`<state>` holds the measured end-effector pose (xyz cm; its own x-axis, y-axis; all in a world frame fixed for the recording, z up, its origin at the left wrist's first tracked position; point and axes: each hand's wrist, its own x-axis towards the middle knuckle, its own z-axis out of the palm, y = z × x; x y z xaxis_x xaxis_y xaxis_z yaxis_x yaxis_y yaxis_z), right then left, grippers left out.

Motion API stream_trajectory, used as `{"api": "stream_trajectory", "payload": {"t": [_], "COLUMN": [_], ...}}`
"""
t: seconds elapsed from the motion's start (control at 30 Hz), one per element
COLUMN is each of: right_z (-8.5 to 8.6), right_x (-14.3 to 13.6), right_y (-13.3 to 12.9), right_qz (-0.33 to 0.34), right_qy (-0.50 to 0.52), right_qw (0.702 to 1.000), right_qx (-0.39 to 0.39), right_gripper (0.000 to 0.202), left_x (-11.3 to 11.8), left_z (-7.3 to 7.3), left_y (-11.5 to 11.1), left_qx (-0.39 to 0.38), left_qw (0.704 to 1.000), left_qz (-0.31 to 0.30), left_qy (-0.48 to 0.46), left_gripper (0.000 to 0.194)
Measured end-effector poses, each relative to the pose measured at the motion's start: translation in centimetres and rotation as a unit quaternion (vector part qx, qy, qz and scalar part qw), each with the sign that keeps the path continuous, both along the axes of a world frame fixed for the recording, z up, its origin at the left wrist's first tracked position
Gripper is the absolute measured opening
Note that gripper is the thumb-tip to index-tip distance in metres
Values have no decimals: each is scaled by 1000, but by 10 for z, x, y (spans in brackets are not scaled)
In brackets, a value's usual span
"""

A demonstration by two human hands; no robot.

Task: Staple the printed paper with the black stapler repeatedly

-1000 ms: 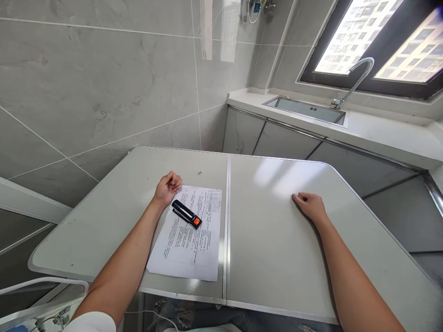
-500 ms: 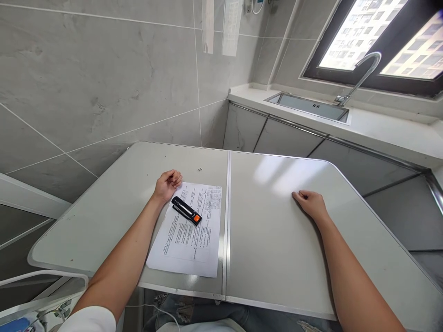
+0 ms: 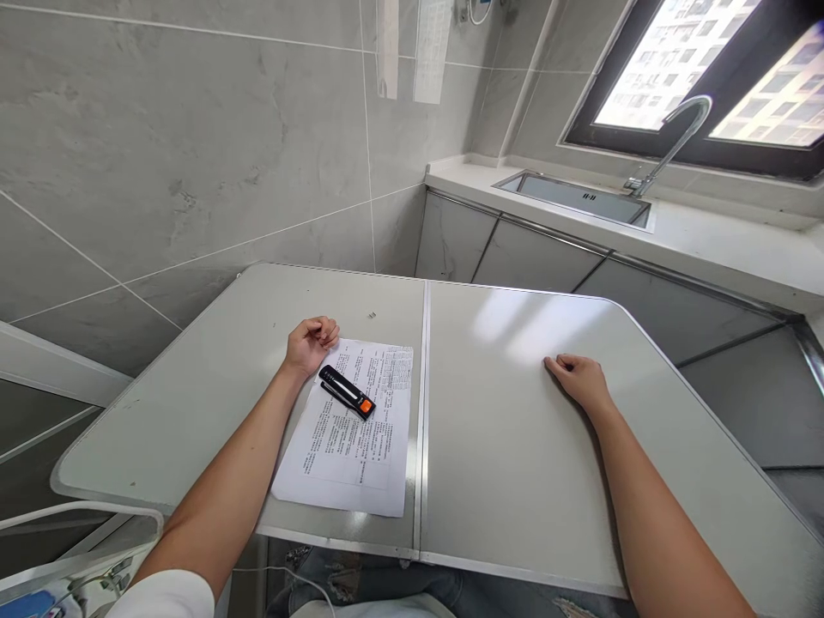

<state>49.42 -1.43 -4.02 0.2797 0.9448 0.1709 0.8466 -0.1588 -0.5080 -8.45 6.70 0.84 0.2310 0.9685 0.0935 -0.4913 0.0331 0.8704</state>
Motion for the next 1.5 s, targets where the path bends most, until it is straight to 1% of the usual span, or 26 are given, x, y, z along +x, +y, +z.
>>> {"api": "stream_trajectory", "payload": {"t": [0.27,0.43,0.53,0.7,0.87,1.07,1.17,1.27,1.37,1.5], "right_z": [-2,-1,-1,-2,-3,-3,-2,-2,-1,0], "right_x": [1,1,1,2,3,3,2,2,1,0], "right_y": [0,1,1,1,1,1,1,0,0,-1], "right_qz": [-4,-9,-7,-8,-3,-5,-8,-5,-1,-4], "right_qy": [-6,-6,-9,-2,-4,-8,-10,-10,-7,-6], "right_qw": [1000,1000,1000,1000,1000,1000,1000,1000,1000,1000], "right_qx": [-1,-7,-5,-6,-4,-4,-7,-2,3,0], "right_gripper": [48,47,47,47,48,48,48,48,48,48], "left_x": [-1,0,0,-3,1,5,4,3,3,1], "left_z": [-4,-7,-6,-4,-4,-10,-13,-15,-15,-13], "left_y": [2,4,4,3,1,5,7,8,8,8], "left_qx": [-3,6,-4,-10,4,34,37,36,23,5], "left_qw": [1000,999,999,999,1000,995,992,990,989,990], "left_qz": [24,44,38,31,24,56,82,87,97,124], "left_qy": [-2,7,11,2,5,70,91,106,106,69], "left_gripper": [38,53,57,59,57,50,46,43,39,29]}}
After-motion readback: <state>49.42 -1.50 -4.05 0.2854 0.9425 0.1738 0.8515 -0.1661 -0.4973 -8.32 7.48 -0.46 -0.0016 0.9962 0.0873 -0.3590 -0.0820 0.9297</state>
